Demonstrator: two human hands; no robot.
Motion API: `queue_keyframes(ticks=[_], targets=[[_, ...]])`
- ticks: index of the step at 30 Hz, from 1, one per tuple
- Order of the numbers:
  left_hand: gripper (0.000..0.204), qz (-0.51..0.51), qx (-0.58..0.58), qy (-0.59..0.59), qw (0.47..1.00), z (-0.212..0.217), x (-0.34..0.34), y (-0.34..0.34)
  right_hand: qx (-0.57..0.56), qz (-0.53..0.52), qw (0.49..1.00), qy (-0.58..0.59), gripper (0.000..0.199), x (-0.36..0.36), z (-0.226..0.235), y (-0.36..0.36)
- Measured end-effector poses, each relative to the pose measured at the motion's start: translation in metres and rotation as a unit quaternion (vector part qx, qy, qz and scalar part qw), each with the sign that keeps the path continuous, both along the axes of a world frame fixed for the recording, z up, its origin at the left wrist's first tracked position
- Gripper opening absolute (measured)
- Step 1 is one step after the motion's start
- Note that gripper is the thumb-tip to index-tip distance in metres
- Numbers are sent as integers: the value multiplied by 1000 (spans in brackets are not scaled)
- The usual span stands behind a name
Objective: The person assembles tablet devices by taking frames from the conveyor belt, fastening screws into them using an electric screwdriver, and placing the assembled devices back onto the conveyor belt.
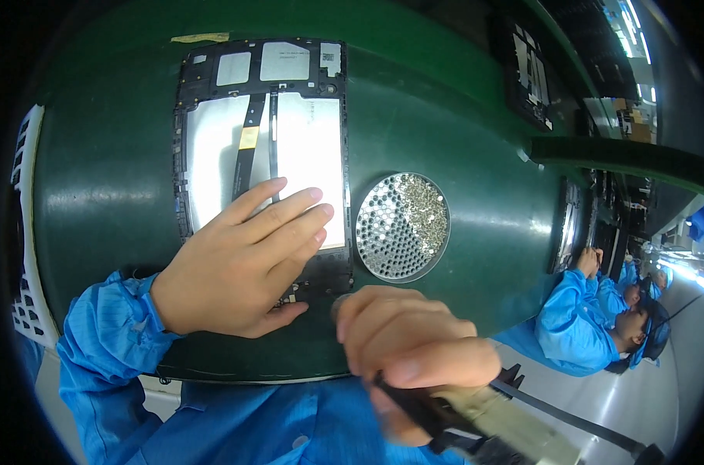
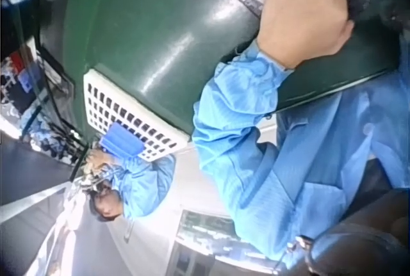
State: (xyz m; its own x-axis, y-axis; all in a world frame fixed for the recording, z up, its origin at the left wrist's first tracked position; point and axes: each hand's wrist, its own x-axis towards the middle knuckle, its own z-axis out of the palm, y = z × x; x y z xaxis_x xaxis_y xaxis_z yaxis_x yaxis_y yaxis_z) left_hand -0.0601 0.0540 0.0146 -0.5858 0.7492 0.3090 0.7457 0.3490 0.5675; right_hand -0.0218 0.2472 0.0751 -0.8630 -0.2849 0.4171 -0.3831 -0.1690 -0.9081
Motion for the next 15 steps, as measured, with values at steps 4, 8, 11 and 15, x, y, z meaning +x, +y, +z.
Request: queue_keyframes(ticks=[4, 8, 11, 15], targets=[[54, 11, 15, 0, 1000, -2, -1, 3, 35, 33, 999, -6, 32, -2, -3, -6], [51, 30, 8, 22, 999, -3, 3, 3, 28, 20, 999, -7, 32, 1, -4, -13], [50, 35, 8, 35, 999, -4, 3, 3, 30, 21, 999, -12, 32, 0, -7, -14], [50, 35, 7, 39, 999, -6, 4, 5, 37, 17, 999, -9, 32, 0, -10, -14]])
